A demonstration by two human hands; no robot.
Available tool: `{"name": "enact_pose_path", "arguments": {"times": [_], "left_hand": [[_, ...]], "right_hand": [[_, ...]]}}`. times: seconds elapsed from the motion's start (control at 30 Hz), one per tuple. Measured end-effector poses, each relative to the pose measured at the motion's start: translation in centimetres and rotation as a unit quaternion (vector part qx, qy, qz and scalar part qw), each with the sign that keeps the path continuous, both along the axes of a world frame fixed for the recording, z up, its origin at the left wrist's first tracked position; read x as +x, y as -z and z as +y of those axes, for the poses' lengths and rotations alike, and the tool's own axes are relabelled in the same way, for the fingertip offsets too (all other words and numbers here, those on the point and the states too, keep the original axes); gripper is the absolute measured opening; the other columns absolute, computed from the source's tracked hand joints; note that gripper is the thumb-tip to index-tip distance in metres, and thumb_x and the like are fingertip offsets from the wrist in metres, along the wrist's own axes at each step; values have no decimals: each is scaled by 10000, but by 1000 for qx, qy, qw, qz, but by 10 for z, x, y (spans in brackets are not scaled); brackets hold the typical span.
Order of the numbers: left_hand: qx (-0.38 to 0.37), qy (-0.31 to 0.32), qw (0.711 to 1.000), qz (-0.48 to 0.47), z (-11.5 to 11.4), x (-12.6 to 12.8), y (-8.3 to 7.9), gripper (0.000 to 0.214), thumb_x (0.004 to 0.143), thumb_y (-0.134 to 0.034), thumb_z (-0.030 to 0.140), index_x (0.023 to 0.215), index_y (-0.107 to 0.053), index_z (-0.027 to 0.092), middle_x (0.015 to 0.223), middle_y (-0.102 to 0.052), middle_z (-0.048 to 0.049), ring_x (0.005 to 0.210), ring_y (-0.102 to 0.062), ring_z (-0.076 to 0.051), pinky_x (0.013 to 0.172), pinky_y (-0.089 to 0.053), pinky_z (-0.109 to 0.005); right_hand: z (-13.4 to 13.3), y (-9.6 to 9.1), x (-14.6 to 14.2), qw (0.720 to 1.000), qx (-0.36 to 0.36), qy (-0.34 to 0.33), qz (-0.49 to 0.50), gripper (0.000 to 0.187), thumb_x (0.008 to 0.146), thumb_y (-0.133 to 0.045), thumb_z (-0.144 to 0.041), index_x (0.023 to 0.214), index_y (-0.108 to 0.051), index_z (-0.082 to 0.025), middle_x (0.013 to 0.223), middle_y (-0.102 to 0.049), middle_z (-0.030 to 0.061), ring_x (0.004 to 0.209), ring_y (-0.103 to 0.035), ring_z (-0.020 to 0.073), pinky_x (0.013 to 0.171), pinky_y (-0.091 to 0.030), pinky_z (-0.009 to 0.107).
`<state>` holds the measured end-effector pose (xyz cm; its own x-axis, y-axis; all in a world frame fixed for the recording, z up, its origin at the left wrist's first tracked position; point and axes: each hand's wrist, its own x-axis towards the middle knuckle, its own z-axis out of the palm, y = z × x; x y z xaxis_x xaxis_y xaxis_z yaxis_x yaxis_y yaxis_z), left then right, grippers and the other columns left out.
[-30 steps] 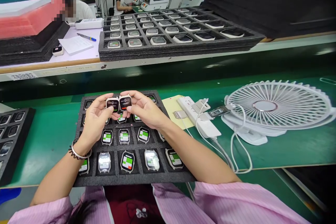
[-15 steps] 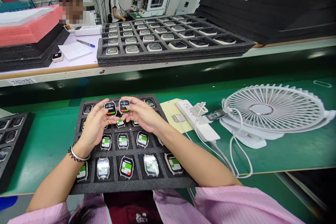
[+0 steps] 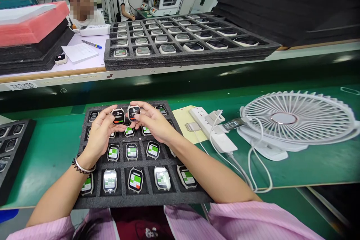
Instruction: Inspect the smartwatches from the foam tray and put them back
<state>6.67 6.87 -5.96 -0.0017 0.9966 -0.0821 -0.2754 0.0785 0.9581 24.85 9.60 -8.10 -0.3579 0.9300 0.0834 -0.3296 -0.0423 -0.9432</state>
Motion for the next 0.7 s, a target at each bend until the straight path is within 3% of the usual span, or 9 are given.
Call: {"name": "enact_pose_path", "arguments": {"times": [0.17, 0.27, 0.37, 0.53, 0.7], "left_hand": [[7, 10, 1000, 27, 1, -1, 3, 437, 795, -723, 311, 1201, -628, 181, 901, -687, -17, 643, -738, -167, 651, -619, -291], [29, 11, 998, 60, 1, -1, 5, 425, 778, -757, 311, 1163, -640, 175, 870, -677, 0, 588, -700, -119, 580, -569, -225], [47, 4, 995, 93, 3, -1, 7, 394, 749, -779, 274, 1104, -648, 162, 866, -676, 6, 532, -620, -57, 510, -490, -170], [50, 19, 994, 96, 7, 1, 7, 573, 683, -809, 229, 1209, -590, 170, 909, -672, 4, 585, -599, -64, 559, -521, -192], [43, 51, 993, 95, 15, -4, 3, 790, 654, -800, 204, 1367, -460, 183, 984, -666, -21, 676, -661, -109, 628, -547, -234]], "right_hand": [[1, 0, 2, 999, 10, 12, -38, 381, 825, -698, -233, 1179, -561, -203, 911, -717, 20, 610, -653, 119, 523, -465, 223], [2, 2, 2, 998, 13, 15, -53, 341, 819, -729, -279, 1111, -574, -192, 893, -730, 24, 546, -610, 98, 477, -418, 210], [4, 3, 2, 1000, 1, 7, -29, 337, 822, -713, -276, 1115, -566, -197, 891, -729, 20, 575, -644, 114, 516, -468, 227], [7, 1, 5, 998, -43, 21, 32, 521, 755, -625, -161, 1249, -481, -242, 970, -717, 5, 698, -716, 155, 666, -570, 294], [14, -4, 15, 1000, -1, 30, -3, 698, 672, -701, -137, 1298, -419, -262, 1016, -687, -1, 752, -723, 165, 736, -587, 316]]}}
